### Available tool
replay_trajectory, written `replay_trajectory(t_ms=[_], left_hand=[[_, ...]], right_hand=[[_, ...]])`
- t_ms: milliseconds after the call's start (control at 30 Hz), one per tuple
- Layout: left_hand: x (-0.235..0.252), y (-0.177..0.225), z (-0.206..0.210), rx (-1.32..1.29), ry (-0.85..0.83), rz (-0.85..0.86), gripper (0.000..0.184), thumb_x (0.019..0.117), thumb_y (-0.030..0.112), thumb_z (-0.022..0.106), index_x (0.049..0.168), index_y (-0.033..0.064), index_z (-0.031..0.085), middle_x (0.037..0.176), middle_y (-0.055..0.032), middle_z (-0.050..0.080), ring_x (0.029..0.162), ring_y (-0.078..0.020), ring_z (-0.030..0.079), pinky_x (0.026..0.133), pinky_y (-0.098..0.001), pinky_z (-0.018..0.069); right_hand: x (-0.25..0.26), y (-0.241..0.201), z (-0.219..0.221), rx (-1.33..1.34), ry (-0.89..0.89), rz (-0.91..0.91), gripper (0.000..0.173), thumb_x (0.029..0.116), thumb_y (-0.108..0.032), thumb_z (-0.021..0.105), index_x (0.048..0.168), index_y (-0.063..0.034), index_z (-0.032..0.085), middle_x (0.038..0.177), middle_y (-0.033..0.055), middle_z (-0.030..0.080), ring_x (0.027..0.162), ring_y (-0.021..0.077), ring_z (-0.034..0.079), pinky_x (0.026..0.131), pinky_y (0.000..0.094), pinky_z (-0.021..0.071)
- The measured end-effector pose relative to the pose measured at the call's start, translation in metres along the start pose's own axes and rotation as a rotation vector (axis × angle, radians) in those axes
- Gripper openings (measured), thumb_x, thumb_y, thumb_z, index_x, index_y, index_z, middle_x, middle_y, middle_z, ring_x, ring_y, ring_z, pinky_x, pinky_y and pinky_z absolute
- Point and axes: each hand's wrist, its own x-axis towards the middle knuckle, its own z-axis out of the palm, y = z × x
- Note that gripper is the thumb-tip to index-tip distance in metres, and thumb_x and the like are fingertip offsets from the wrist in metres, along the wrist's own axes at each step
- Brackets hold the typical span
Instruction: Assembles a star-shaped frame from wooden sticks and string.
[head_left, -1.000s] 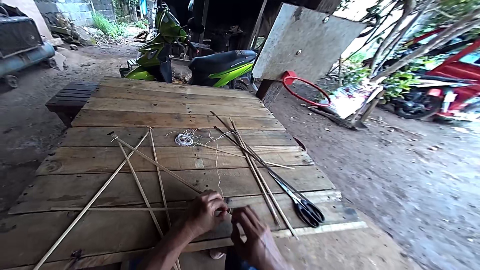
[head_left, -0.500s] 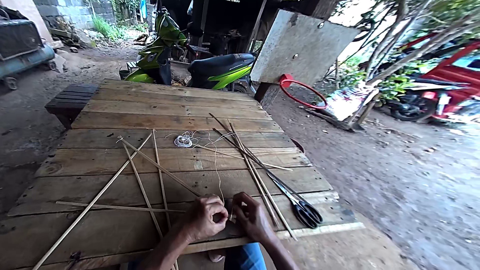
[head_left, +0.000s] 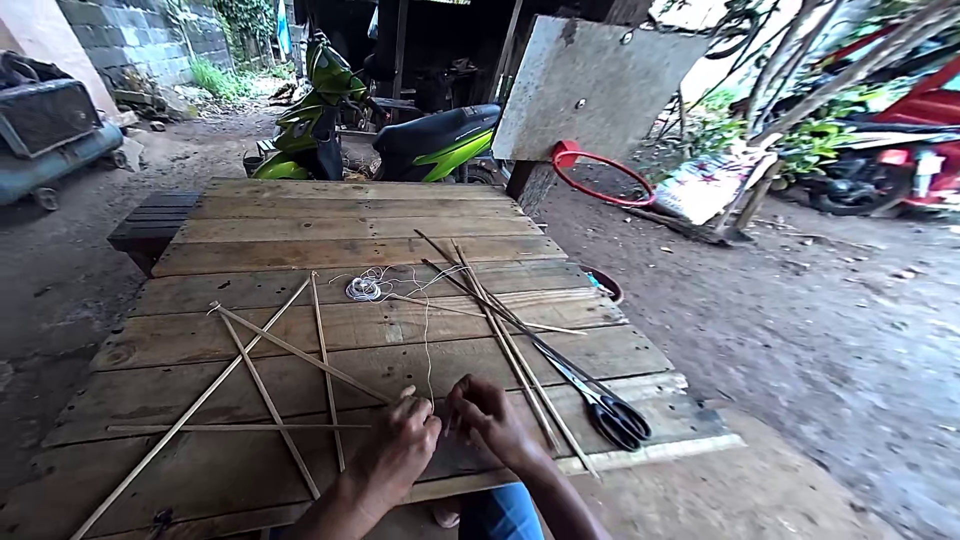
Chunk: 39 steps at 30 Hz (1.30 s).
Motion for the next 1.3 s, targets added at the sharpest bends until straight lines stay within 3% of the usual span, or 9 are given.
replay_trajectory(t_ms=[133,200,300,367,467,633,733,900,1300], left_hand=[[0.002,0.016,-0.01,0.286,0.018,-0.067,0.012,0.0816,0.009,0.073,0.071,0.004,0.071,0.07,-0.0098,0.066,0.067,-0.0238,0.069,0.066,-0.0345,0.0588],[0.004,0.025,-0.013,0.265,-0.044,-0.197,0.012,0.0823,0.012,0.075,0.074,0.0033,0.072,0.071,-0.0112,0.066,0.065,-0.0245,0.069,0.057,-0.0351,0.0571],[0.011,0.036,-0.029,-0.013,-0.273,-0.545,0.016,0.0944,0.014,0.068,0.093,-0.0005,0.076,0.088,-0.0167,0.071,0.08,-0.0318,0.072,0.07,-0.0468,0.0577],[0.011,0.04,-0.035,-0.115,-0.299,-0.691,0.019,0.0967,0.016,0.067,0.1,0.0003,0.076,0.094,-0.0166,0.073,0.086,-0.0327,0.073,0.078,-0.0495,0.0561],[-0.002,0.047,-0.026,-0.136,-0.146,-0.726,0.015,0.093,0.014,0.071,0.094,0.0014,0.078,0.088,-0.0141,0.074,0.08,-0.0299,0.073,0.073,-0.0485,0.0574],[-0.014,0.054,-0.025,-0.205,-0.175,-0.855,0.019,0.0961,0.018,0.069,0.098,0.0013,0.078,0.092,-0.014,0.075,0.086,-0.0292,0.074,0.08,-0.0494,0.0568],[-0.013,0.05,-0.031,-0.324,-0.244,-0.974,0.025,0.0998,0.023,0.065,0.102,0.0008,0.077,0.091,-0.0134,0.075,0.087,-0.0271,0.072,0.084,-0.048,0.0551],[-0.015,0.039,-0.031,-0.519,-0.264,-1.102,0.022,0.0999,0.025,0.066,0.1,0.0049,0.077,0.085,-0.0055,0.074,0.075,-0.0151,0.069,0.077,-0.0374,0.0558],[-0.017,0.041,-0.026,-0.609,-0.193,-1.163,0.016,0.0935,0.022,0.075,0.097,0.0067,0.077,0.083,-0.0018,0.073,0.07,-0.0101,0.066,0.072,-0.0324,0.0544]], right_hand=[[0.002,-0.003,0.004,0.121,-0.033,0.038,0.01,0.0958,-0.007,0.047,0.095,-0.0073,0.057,0.079,-0.0011,0.07,0.06,0.0066,0.066,0.053,0.0221,0.0548],[0.003,-0.004,0.006,0.133,-0.044,0.028,0.01,0.0958,-0.007,0.048,0.094,-0.0072,0.057,0.078,-0.0012,0.069,0.059,0.0067,0.065,0.053,0.0223,0.0553],[0.003,-0.005,0.008,0.139,-0.068,0.026,0.009,0.0958,-0.007,0.048,0.094,-0.0069,0.057,0.076,-0.0014,0.069,0.059,0.007,0.066,0.054,0.0228,0.0558],[0.004,-0.008,0.01,0.135,-0.095,0.039,0.008,0.0962,-0.006,0.049,0.095,-0.0069,0.056,0.075,-0.0017,0.068,0.059,0.0069,0.066,0.055,0.0226,0.0558],[0.004,-0.01,0.013,0.047,-0.129,0.024,0.005,0.095,-0.005,0.052,0.095,-0.0065,0.057,0.072,-0.0039,0.065,0.058,0.0039,0.063,0.055,0.0206,0.0541],[-0.005,-0.017,0.019,-0.184,-0.168,-0.066,0.011,0.0917,-0.01,0.056,0.097,-0.002,0.061,0.076,-0.0019,0.062,0.066,0.0021,0.061,0.065,0.0215,0.0525],[-0.01,-0.017,0.021,-0.149,-0.174,-0.051,0.009,0.0923,-0.009,0.055,0.097,-0.0034,0.061,0.074,-0.0027,0.064,0.063,0.0029,0.063,0.061,0.0214,0.0538],[-0.014,-0.014,0.022,-0.042,-0.175,-0.027,0.007,0.0943,-0.006,0.053,0.096,-0.0057,0.059,0.075,-0.0026,0.067,0.063,0.006,0.068,0.061,0.0238,0.059],[-0.018,-0.01,0.022,-0.06,-0.216,-0.122,0.011,0.0962,-0.01,0.055,0.1,-0.0023,0.062,0.08,-0.0012,0.067,0.067,0.0052,0.068,0.065,0.024,0.0596]])
